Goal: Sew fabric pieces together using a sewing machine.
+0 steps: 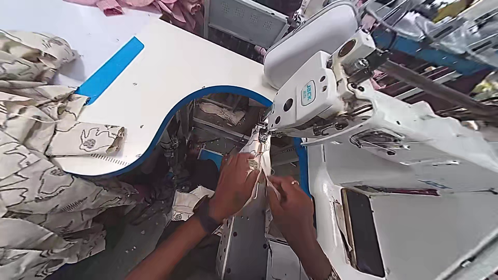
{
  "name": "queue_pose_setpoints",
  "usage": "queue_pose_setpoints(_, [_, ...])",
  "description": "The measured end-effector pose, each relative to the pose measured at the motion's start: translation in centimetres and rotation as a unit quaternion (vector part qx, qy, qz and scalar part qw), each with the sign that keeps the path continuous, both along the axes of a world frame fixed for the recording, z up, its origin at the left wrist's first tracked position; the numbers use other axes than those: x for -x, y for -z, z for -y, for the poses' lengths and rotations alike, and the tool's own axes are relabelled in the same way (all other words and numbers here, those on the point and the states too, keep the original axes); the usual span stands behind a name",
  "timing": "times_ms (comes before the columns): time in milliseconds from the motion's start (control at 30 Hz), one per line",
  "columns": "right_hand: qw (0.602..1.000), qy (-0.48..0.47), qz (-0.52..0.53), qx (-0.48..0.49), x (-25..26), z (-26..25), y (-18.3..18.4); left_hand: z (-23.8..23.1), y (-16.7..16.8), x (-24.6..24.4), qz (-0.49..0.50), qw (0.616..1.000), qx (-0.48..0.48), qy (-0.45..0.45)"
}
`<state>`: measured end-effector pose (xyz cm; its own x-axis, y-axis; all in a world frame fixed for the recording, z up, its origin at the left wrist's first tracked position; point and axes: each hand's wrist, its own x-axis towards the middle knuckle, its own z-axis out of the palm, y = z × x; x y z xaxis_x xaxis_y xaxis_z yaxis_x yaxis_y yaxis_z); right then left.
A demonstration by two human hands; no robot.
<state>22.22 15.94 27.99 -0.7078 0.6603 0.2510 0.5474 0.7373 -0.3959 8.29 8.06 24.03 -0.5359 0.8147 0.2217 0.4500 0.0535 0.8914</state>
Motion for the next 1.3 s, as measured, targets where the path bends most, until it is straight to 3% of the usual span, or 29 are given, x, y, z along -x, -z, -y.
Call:
queue_pose_setpoints(67, [0.973,-0.021,0.177,0.147,-3.3,-1.1,-0.2,4.0,-1.6,-0.1,0.097,0.986,0.102,0.085])
queue_pose_setpoints(100, [0.927,-0.051,0.275,0.251,-4.6,-2.8,0.8,5.3,-2.1,-0.4,0.102,0.980,0.137,0.102])
queue_pose_setpoints(167, [0.852,-0.169,0.333,0.368,-6.8,-6.0,3.8,6.1,-1.9,-1.4,0.060,0.987,0.114,0.092])
queue_pose_setpoints(200, [0.840,-0.227,0.316,0.378,-7.3,-6.9,3.7,6.1,-1.4,-1.8,0.036,0.993,0.076,0.079])
queue_pose_setpoints(267, [0.864,-0.315,0.227,0.319,-7.9,-6.4,0.8,5.8,-0.4,-2.6,-0.005,0.999,0.000,0.050])
queue_pose_setpoints(333, [0.920,-0.334,0.154,0.133,-7.3,-1.9,-4.9,5.2,0.3,-3.1,-0.043,0.997,-0.058,0.019])
queue_pose_setpoints(367, [0.942,-0.294,0.164,0.009,-6.8,1.6,-7.7,4.7,0.7,-3.3,-0.060,0.995,-0.080,0.007])
queue_pose_setpoints(433, [0.952,-0.170,0.245,-0.073,-5.3,8.1,-9.8,4.0,1.4,-3.7,-0.081,0.992,-0.092,-0.008])
queue_pose_setpoints(500, [0.958,-0.070,0.276,0.001,-3.8,10.2,-7.2,4.0,0.9,-3.6,-0.077,0.996,-0.055,-0.003])
queue_pose_setpoints(567, [0.943,0.001,0.320,0.094,-2.4,9.1,-6.9,5.1,-0.3,-3.2,-0.039,0.999,0.011,0.035])
queue_pose_setpoints(633, [0.934,-0.040,0.349,0.059,-1.7,8.6,-8.1,6.6,0.4,-3.6,-0.043,0.998,0.005,0.050])
queue_pose_setpoints(733, [0.912,-0.135,0.385,0.051,-1.5,7.4,-7.9,6.2,2.2,-3.3,-0.085,0.990,-0.106,0.024])
queue_pose_setpoints(833, [0.912,-0.129,0.384,0.062,-1.9,5.6,-7.5,4.1,2.4,-2.8,-0.100,0.982,-0.160,0.000])
queue_pose_setpoints(933, [0.918,-0.162,0.363,-0.007,-2.2,5.5,-9.1,3.6,1.9,-3.6,-0.089,0.988,-0.126,-0.004])
queue_pose_setpoints(1067, [0.910,-0.179,0.365,0.082,-2.2,3.8,-7.3,3.8,1.5,-2.9,-0.081,0.994,-0.079,-0.011])
queue_pose_setpoints(1200, [0.933,-0.210,0.293,0.023,-2.4,2.9,-6.9,4.2,0.9,-3.2,-0.040,0.997,-0.063,0.012])
queue_pose_setpoints(1300, [0.934,-0.190,0.302,-0.009,-1.3,2.2,-6.2,4.4,0.5,-3.5,-0.026,0.999,-0.041,0.018])
